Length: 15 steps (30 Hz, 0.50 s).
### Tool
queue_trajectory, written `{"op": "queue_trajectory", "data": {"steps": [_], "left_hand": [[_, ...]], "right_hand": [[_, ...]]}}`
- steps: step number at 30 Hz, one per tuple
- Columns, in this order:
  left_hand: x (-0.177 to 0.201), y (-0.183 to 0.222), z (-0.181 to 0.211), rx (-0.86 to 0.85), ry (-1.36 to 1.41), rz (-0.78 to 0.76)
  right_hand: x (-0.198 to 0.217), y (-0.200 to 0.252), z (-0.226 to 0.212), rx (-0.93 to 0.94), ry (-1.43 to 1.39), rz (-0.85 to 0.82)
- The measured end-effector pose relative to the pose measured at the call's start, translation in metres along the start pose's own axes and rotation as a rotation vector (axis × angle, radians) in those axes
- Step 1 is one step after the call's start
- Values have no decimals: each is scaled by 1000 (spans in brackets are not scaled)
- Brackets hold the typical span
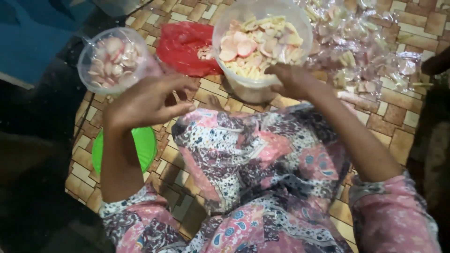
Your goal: Manually portioning crackers from a large bowl into individual small plastic bags while sitting on the floor.
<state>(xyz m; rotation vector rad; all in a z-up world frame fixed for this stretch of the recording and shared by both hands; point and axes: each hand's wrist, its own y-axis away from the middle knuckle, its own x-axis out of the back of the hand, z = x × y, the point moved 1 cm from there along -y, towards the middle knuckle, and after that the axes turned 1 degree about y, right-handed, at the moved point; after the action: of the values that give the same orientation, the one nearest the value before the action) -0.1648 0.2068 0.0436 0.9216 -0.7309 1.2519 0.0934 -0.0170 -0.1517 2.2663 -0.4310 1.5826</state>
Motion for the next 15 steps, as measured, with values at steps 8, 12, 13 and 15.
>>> {"op": "queue_trajectory", "data": {"steps": [8,12,13,15], "left_hand": [[-8,2,-64,56,177,-4],[-24,-21,-96,41,184,33],[-33,-30,-109,26,194,84],[-51,-53,-124,5,208,136]], "right_hand": [[-60,-43,0,-3,217,-112],[-67,-39,-8,-62,265,-52],[-72,-39,-7,-36,281,40],[-77,-32,-3,-13,302,130]]}}
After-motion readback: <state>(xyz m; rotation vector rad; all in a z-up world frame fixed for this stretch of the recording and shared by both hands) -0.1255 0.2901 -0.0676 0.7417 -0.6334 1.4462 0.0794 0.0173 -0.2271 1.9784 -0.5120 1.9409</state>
